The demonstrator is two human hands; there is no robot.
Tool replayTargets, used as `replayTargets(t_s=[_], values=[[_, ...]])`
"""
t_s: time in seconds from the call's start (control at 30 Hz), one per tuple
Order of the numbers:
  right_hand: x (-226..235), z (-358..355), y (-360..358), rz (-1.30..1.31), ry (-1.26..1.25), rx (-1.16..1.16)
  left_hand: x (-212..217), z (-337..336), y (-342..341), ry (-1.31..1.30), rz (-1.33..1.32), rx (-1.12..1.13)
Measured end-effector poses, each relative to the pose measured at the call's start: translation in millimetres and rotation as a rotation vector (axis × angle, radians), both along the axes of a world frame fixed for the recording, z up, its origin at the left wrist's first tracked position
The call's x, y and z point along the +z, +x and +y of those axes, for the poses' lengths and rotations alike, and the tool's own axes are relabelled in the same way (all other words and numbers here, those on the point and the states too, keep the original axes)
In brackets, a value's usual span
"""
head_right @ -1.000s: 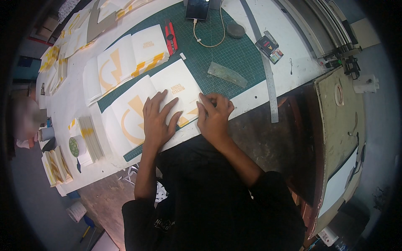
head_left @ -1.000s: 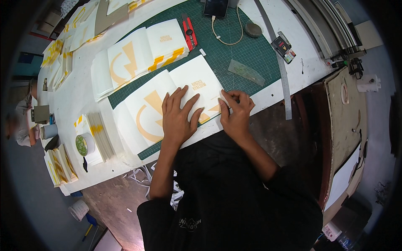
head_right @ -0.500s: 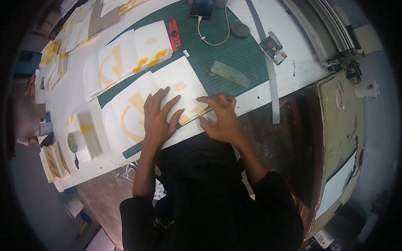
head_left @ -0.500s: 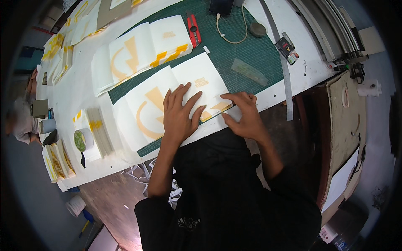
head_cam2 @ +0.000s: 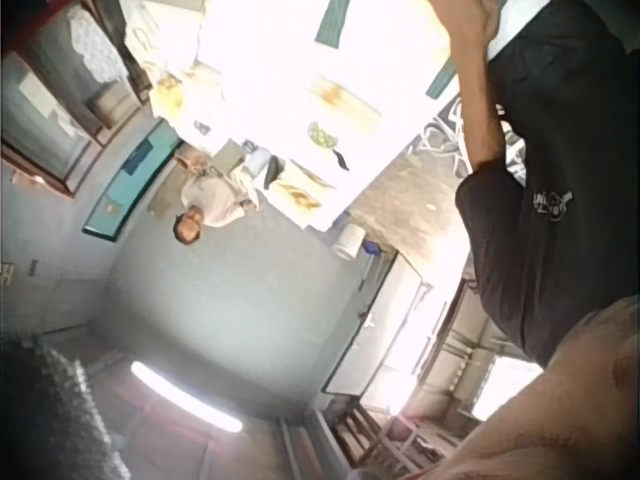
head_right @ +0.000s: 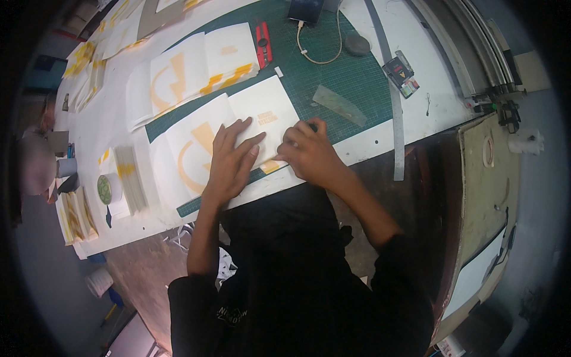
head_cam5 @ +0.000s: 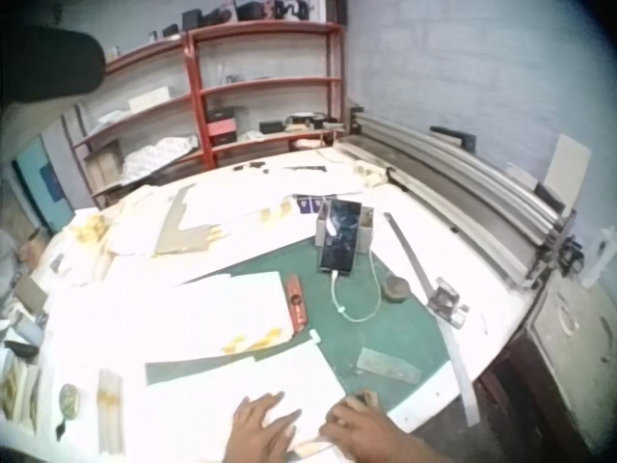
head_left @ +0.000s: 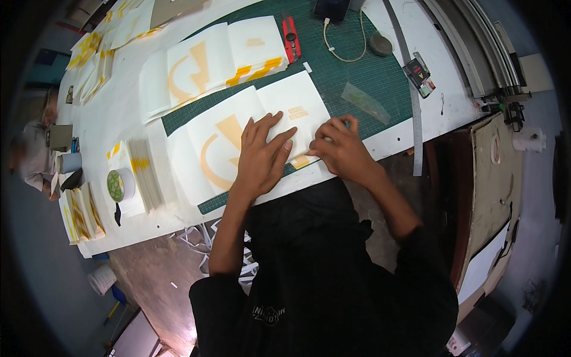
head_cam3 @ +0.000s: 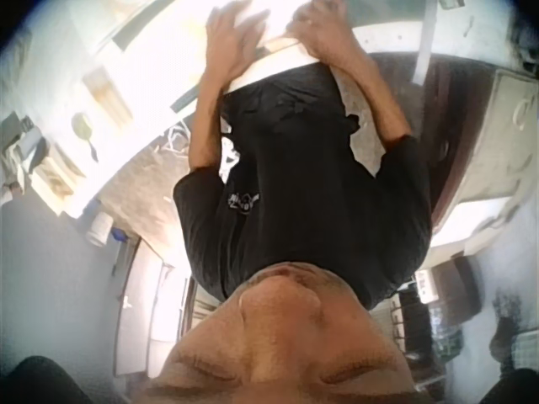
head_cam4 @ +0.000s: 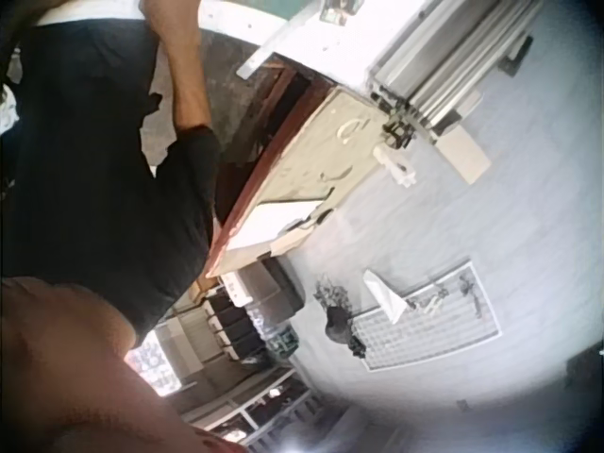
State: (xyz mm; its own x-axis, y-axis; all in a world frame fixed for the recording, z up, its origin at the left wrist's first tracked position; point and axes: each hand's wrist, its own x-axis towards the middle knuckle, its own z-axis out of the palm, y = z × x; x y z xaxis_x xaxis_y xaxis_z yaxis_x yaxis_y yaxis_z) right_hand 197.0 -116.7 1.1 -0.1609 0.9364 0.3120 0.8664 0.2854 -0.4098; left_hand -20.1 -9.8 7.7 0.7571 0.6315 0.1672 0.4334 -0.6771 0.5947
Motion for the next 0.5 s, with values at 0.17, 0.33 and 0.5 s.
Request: replayTargets(t_s=[0.17,0.33,0.5], values=[[9.4,14.8,1.5,0.107,-0.220,-0.018,3.2,7.4,-6.8,-0.118,-0.034,-0.044],[11.1,20.2,0.4,0.131,-0.276,-0.049,3.1,5.2,-4.9,-0.051,-0.031,-0.035],[10.3,19.9,0.4,0.151,-0.249,-0.058,0.0,6.2,-2.2,-0.036,-0.035,-0.018]])
